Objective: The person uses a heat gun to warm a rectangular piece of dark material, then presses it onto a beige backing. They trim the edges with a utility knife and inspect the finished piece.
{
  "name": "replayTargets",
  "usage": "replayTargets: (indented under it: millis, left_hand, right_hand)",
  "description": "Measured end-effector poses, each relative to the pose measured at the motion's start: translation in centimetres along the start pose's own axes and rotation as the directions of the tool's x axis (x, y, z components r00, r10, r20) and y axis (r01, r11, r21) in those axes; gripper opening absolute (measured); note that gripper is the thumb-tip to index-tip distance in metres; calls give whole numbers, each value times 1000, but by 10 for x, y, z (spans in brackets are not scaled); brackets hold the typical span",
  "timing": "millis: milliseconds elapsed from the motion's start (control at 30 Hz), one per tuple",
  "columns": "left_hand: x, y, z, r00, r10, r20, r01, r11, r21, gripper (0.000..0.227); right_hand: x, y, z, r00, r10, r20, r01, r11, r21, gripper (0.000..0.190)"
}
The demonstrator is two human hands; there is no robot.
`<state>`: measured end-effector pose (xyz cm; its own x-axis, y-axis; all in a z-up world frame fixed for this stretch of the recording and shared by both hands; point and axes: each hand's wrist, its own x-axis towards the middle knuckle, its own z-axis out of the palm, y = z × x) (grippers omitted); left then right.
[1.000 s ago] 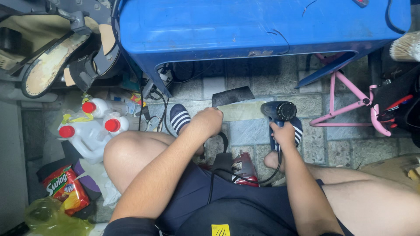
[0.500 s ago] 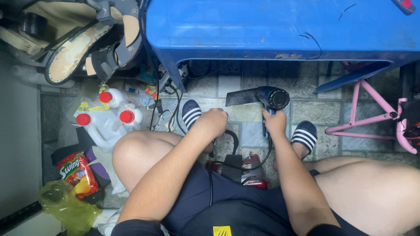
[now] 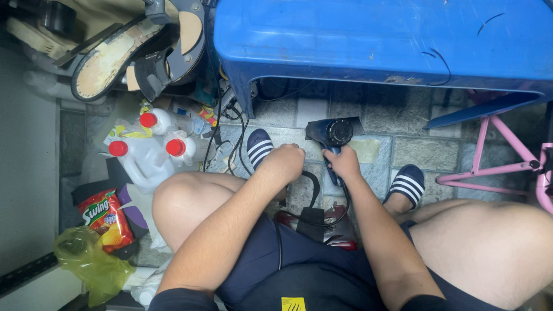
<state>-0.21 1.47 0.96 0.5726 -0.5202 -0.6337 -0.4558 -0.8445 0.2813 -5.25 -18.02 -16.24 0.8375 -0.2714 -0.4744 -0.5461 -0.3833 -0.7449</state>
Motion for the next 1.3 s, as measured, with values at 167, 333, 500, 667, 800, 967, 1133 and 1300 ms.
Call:
replayTargets:
  millis: [167,333,500,667,800,967,1133,1300]
  left_hand:
    - [2,3,0,1000,19,-14,-19,1000,-19,27]
    - [44,-5,29,993,-84,78,87,996,-33,33]
    - [144,-29,82,918,-140,370,145,989,16,33]
    - [210,-40,133,888,-453,76,440,791,-425,40]
    - [196,-11,196,980,-200,-5,197,967,-161,47]
    - [211,0,188,961,-239,139,259,955,-145,66]
    - [211,-1,205,950,-242,197,265,959,-98,69]
    - [208,-2,215,958,-237,165,259,957,-131,63]
  right_hand:
    - [-8,0,-8,993,104,63,-104,994,-18,37]
    - [-10,11,-22,994,107,-1,-107,993,58,35]
    - [-10,24,-41,987,123,-102,-120,992,33,37]
    - [-3,27,-52,973,80,-214,-83,997,-5,44]
    - [-22,55,-53,971,99,-216,-115,992,-59,43]
    - [-14,50,-65,966,150,-212,-165,985,-56,40]
    - [-17,49,-66,964,155,-218,-164,986,-25,36]
    - [-13,48,-60,971,115,-208,-116,993,12,34]
